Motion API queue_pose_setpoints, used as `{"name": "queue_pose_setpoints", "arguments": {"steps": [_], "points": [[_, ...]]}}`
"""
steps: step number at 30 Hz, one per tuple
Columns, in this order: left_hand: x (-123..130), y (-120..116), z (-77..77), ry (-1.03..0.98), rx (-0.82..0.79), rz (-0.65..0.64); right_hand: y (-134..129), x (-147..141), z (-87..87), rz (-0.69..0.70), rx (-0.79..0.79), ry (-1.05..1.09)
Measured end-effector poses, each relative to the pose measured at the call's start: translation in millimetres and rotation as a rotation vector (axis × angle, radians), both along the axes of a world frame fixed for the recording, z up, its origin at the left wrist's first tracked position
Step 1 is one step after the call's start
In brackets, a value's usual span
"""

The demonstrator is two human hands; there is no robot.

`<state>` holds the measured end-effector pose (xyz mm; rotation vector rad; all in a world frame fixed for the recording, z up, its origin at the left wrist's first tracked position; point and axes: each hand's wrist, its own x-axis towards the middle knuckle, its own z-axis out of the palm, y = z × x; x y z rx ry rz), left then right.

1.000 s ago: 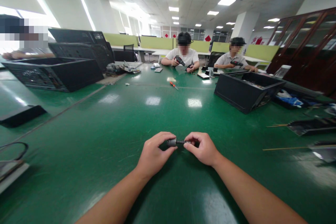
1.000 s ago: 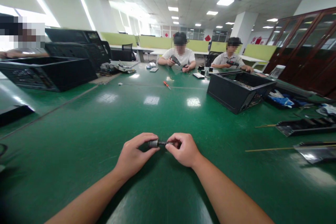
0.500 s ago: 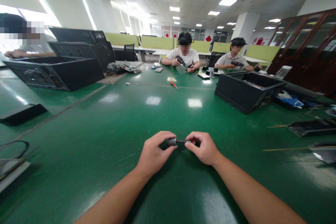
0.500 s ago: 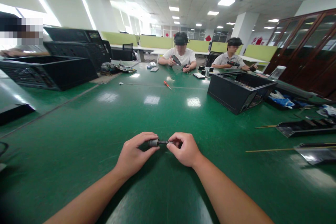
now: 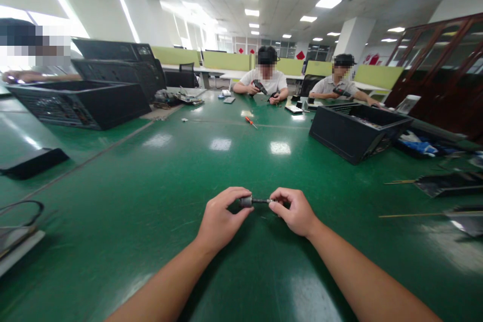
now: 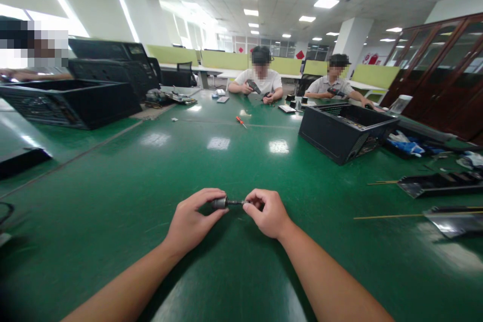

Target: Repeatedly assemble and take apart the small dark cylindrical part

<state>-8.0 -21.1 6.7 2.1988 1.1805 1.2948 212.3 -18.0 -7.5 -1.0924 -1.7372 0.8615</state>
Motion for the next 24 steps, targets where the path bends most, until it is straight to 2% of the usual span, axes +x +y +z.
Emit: {"name": "queue_pose_setpoints", "arguments": {"steps": [24], "points": [[-2.0,1.4,1.7,-0.016,0.02,0.022,2.2,2.6,-1.7,0.004,0.013,0.001]]}}
